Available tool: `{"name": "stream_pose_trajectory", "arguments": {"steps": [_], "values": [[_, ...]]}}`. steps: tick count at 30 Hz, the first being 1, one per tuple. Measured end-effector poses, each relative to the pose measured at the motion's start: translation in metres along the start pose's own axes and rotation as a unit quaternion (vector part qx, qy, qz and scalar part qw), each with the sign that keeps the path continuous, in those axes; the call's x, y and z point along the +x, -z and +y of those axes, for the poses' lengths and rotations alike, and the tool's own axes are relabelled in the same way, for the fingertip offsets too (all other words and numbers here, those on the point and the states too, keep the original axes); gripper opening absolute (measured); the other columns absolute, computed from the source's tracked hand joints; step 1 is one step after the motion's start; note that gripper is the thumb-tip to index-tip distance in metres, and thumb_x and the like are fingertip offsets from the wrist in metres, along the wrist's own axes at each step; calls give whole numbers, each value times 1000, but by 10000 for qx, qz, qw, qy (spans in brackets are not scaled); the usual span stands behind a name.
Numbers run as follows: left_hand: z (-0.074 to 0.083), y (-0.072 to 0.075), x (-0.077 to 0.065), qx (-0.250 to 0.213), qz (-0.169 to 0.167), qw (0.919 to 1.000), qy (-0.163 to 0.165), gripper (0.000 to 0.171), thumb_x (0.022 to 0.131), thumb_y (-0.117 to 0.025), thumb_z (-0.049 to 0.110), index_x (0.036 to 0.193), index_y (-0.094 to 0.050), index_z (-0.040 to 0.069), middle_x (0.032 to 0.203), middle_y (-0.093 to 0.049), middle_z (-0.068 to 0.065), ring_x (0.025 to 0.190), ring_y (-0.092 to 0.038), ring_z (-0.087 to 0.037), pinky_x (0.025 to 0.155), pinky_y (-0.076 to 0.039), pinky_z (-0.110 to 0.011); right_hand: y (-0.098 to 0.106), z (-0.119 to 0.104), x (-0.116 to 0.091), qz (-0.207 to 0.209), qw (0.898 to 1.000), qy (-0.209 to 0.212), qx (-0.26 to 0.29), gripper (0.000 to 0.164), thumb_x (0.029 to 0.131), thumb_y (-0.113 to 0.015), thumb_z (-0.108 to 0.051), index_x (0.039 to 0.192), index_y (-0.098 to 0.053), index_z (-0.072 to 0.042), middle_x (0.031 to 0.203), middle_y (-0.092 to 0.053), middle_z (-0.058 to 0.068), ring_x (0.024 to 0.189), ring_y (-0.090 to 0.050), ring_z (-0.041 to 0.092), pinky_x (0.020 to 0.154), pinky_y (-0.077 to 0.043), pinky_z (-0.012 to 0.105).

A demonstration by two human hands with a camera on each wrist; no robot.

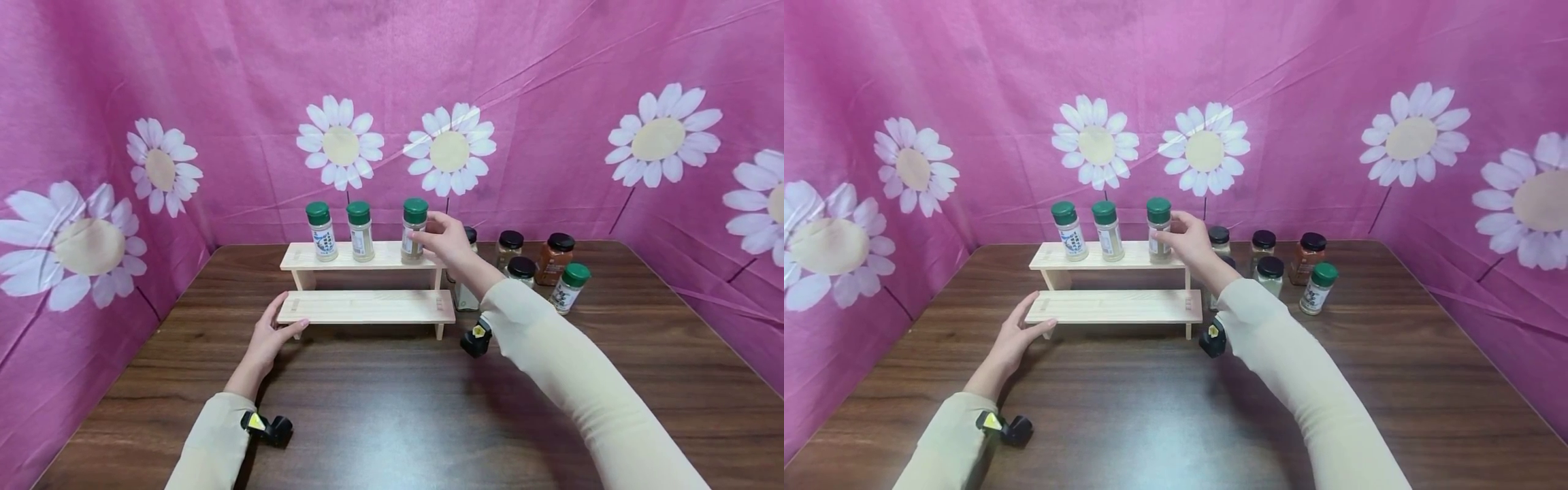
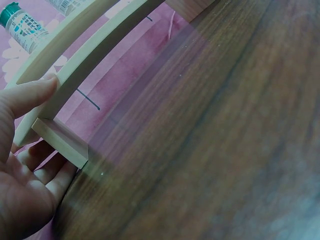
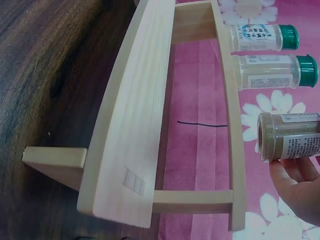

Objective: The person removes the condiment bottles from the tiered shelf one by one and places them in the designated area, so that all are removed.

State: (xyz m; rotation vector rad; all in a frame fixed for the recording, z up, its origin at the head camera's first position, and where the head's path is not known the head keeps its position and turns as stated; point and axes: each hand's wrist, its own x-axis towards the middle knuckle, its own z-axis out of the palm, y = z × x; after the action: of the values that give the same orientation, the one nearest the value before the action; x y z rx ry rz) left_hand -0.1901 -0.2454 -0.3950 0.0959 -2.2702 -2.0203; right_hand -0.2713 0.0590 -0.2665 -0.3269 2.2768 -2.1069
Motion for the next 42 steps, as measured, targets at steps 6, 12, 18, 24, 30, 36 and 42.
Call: {"name": "stream_pose_trajectory", "arguments": {"steps": [6,12,18,24,30,36,42], "values": [[-1,0,1,-46,-4,10000,2,76,75,-65,4,137,-20,7,132,-31,-12,113,-32,-17,87,-26,-21,9,-4,-6,-2,9999,162,-6,41,77,-63,-4,115,-48,1,112,-52,18,101,-48,25,82,-40,33],[-1,0,2,-45,17,10000,17,76,75,-65,4,137,-20,8,132,-31,-12,113,-32,-17,87,-27,-21,19,-6,-13,-130,9994,300,-82,43,78,-62,-4,117,-46,2,112,-51,20,101,-48,26,83,-40,33],[0,1,3,-87,21,10000,-10,76,75,-65,3,137,-21,7,131,-32,-12,112,-33,-17,86,-27,-20,31,-6,-21,-211,9988,303,-311,45,78,-64,-10,118,-46,0,113,-50,18,104,-46,25,86,-37,36],[-1,0,3,-99,-14,9999,11,77,75,-65,4,137,-20,8,132,-30,-12,113,-32,-17,87,-26,-21,43,-2,-31,-191,9979,345,-513,44,78,-64,-12,117,-47,-1,110,-52,16,102,-47,24,86,-37,39],[-2,0,3,-143,-22,9999,-10,76,75,-64,2,137,-20,7,131,-31,-12,113,-32,-17,87,-27,-20,54,3,-41,-215,9984,251,-456,46,78,-64,-12,118,-46,0,109,-52,13,101,-47,21,85,-37,37],[-1,0,2,-126,14,9999,9,76,75,-64,2,137,-21,8,131,-31,-11,113,-32,-17,88,-26,-22,63,8,-50,-307,9982,253,-439,43,78,-64,-13,117,-47,-2,103,-55,5,97,-49,17,84,-39,35],[-1,0,2,-100,21,9999,16,76,75,-64,2,137,-21,8,131,-31,-12,112,-32,-17,88,-26,-22,69,13,-58,-430,9984,221,-288,39,79,-63,-12,115,-48,-3,102,-56,1,98,-49,15,85,-37,36]]}}
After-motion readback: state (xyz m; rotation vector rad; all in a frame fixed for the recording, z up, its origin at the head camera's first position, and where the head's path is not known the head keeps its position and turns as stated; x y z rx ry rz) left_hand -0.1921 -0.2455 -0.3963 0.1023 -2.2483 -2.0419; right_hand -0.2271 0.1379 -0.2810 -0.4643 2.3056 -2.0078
